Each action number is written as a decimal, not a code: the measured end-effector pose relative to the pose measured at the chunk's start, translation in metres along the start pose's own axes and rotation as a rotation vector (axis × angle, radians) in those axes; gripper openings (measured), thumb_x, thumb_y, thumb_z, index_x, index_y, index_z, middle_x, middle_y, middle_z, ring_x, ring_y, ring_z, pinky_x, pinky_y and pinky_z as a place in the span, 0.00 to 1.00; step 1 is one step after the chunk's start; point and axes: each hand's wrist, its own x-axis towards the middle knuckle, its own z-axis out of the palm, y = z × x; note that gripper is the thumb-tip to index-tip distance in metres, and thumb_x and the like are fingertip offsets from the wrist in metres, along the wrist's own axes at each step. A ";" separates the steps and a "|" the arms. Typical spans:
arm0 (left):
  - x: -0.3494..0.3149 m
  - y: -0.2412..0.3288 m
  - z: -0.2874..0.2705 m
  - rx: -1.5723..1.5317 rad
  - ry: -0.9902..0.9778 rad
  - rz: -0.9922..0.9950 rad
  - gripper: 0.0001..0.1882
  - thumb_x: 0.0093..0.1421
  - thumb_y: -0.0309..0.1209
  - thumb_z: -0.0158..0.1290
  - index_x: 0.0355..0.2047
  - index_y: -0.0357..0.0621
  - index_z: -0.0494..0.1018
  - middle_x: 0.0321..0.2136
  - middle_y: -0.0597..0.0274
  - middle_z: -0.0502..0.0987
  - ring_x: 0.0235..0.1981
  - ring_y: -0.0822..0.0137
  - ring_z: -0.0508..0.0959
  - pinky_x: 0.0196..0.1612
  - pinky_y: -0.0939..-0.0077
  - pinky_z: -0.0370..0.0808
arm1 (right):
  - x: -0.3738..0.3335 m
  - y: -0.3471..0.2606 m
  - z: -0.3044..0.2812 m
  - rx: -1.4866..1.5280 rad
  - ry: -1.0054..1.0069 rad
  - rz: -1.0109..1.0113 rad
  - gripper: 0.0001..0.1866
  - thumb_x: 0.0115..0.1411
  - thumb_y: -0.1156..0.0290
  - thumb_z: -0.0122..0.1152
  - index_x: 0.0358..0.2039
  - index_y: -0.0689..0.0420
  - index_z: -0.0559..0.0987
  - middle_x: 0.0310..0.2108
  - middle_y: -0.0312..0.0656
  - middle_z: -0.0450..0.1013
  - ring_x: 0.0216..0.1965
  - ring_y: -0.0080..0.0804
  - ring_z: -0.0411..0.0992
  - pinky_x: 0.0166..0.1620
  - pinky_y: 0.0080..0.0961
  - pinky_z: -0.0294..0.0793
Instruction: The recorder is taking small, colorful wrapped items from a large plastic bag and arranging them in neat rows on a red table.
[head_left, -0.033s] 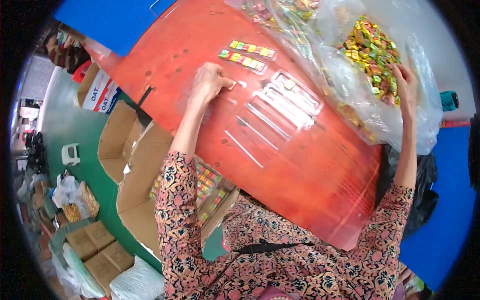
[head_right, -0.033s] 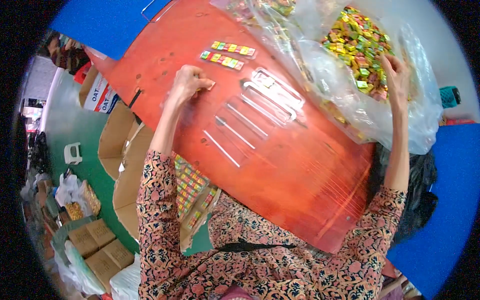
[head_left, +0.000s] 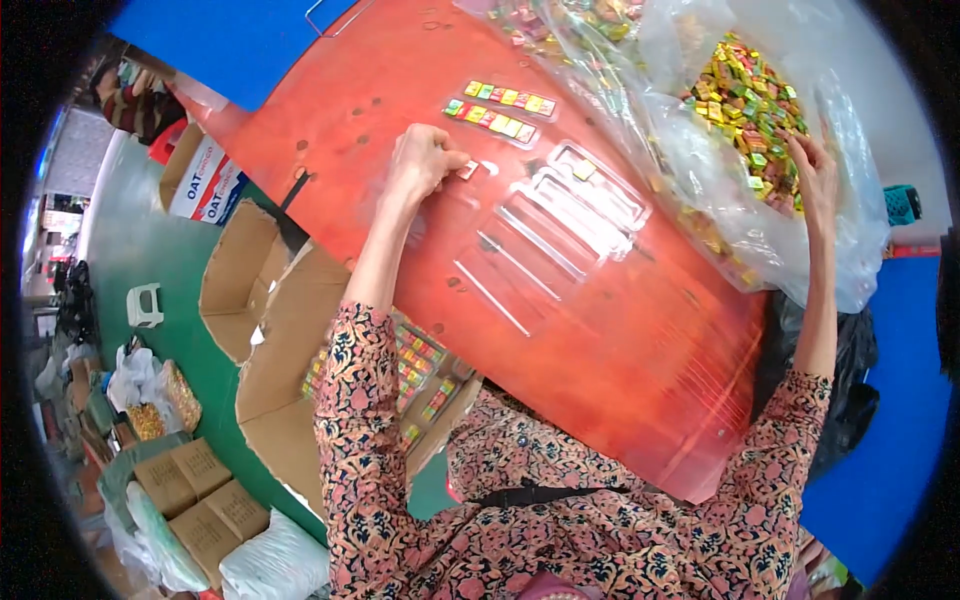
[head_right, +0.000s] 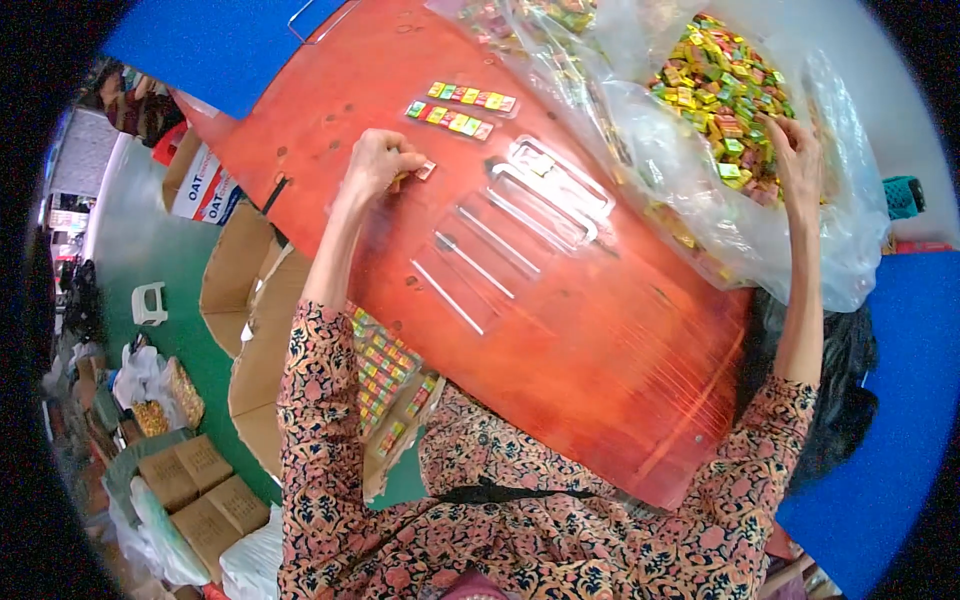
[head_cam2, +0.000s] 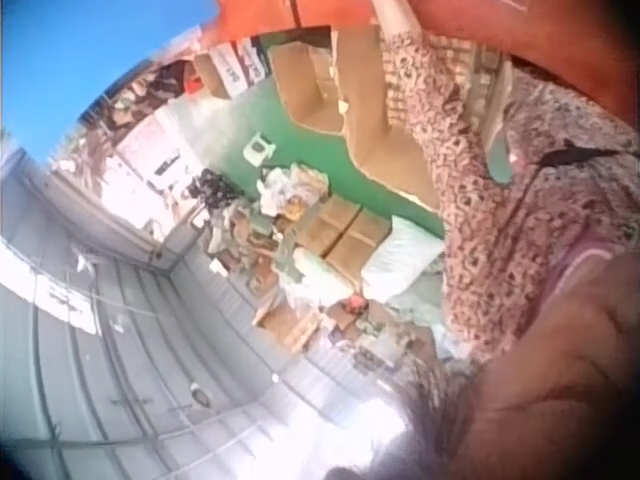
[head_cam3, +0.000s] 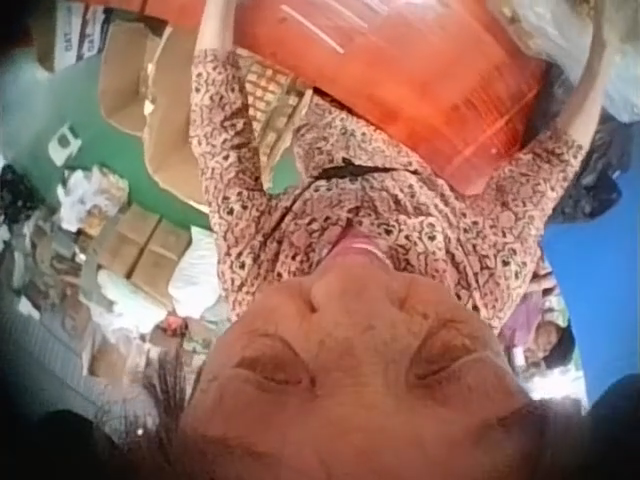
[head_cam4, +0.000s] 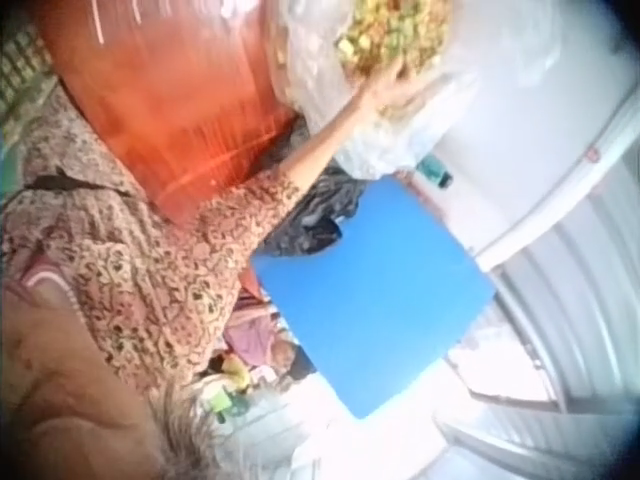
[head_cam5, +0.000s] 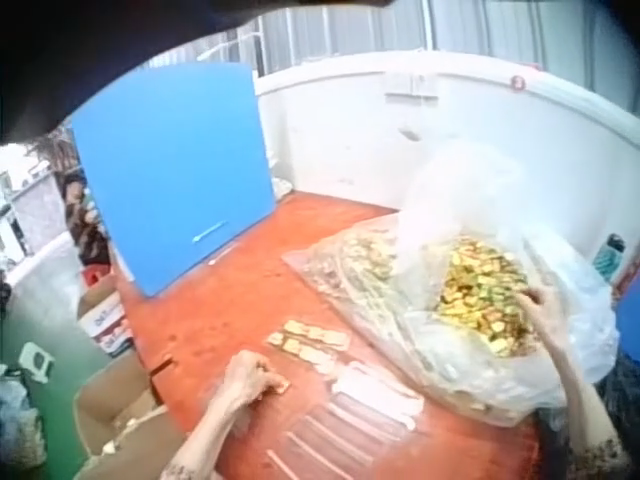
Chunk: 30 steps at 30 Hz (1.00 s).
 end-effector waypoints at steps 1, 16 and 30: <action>0.000 0.001 -0.003 -0.257 -0.051 -0.082 0.09 0.47 0.30 0.58 0.19 0.38 0.73 0.12 0.62 0.71 0.11 0.73 0.70 0.14 0.78 0.64 | -0.001 0.010 -0.001 -0.103 -0.037 -0.017 0.14 0.56 0.65 0.53 0.36 0.63 0.76 0.30 0.38 0.73 0.32 0.24 0.69 0.37 0.21 0.67; -0.019 -0.008 -0.017 -0.224 0.064 -0.085 0.07 0.45 0.29 0.57 0.20 0.37 0.75 0.12 0.61 0.71 0.13 0.74 0.71 0.16 0.78 0.64 | 0.003 0.035 0.002 -0.039 -0.252 0.071 0.15 0.54 0.72 0.53 0.42 0.66 0.73 0.32 0.41 0.73 0.32 0.23 0.70 0.35 0.17 0.69; -0.020 0.028 0.011 0.265 0.119 0.189 0.10 0.41 0.30 0.58 0.20 0.34 0.74 0.19 0.46 0.73 0.25 0.52 0.75 0.27 0.62 0.69 | -0.017 0.027 -0.008 0.093 -0.123 0.180 0.13 0.52 0.69 0.57 0.34 0.64 0.77 0.26 0.36 0.73 0.26 0.19 0.67 0.29 0.17 0.66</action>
